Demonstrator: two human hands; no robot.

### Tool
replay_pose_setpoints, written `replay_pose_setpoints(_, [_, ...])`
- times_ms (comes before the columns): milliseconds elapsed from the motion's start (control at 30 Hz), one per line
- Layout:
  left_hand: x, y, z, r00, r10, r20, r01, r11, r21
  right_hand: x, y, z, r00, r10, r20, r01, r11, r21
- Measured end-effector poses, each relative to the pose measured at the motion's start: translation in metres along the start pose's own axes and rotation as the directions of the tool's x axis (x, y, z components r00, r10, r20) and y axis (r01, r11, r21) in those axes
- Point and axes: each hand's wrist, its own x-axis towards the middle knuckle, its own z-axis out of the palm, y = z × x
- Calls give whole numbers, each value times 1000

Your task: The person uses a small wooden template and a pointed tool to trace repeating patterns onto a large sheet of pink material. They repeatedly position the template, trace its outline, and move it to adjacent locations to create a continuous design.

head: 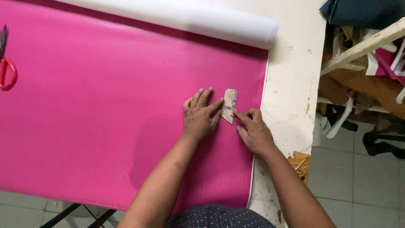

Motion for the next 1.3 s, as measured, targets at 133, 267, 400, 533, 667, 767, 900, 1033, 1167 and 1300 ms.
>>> replay_pose_setpoints(133, [-1, 1, -1, 1000, -2, -14, 1, 1000, -10, 1, 2, 1, 1000, -27, -9, 27, 1000, -4])
replay_pose_setpoints(267, [0, 2, -3, 1000, -3, -4, 3, 1000, -11, -1, 3, 2, 999, -37, -18, 37, 999, 6])
replay_pose_setpoints(400, [1, 3, -6, 1000, -7, 10, 7, 1000, -13, -1, 2, 1, 1000, -24, -7, 24, 1000, 8])
replay_pose_setpoints(533, [1, 3, -8, 1000, -6, 15, 6, 999, -32, -1, 0, 0, 1000, -30, -8, 30, 1000, -7])
replay_pose_setpoints(667, [1, 2, -9, 999, -14, 48, 16, 1000, -25, -2, -2, -1, 1000, -14, -1, 14, 1000, 14])
replay_pose_setpoints(767, [2, 2, -9, 997, -18, 71, 19, 1000, -16, -2, -3, -1, 1000, -7, 8, 7, 1000, 18])
replay_pose_setpoints(900, [2, 2, -9, 996, -25, 84, 28, 999, -29, -1, -2, -1, 1000, -10, 23, 10, 1000, -3])
replay_pose_setpoints(1033, [1, 0, -9, 997, -21, 73, 24, 999, -46, 0, 0, 0, 999, -22, 24, 22, 1000, -17])
replay_pose_setpoints(1167, [2, -1, -8, 997, -23, 79, 27, 998, -50, -1, -1, -1, 999, -15, 34, 15, 1000, -23])
replay_pose_setpoints(1300, [2, -1, -6, 997, -20, 81, 23, 999, -37, -2, -4, -2, 999, -6, 42, 7, 999, -31])
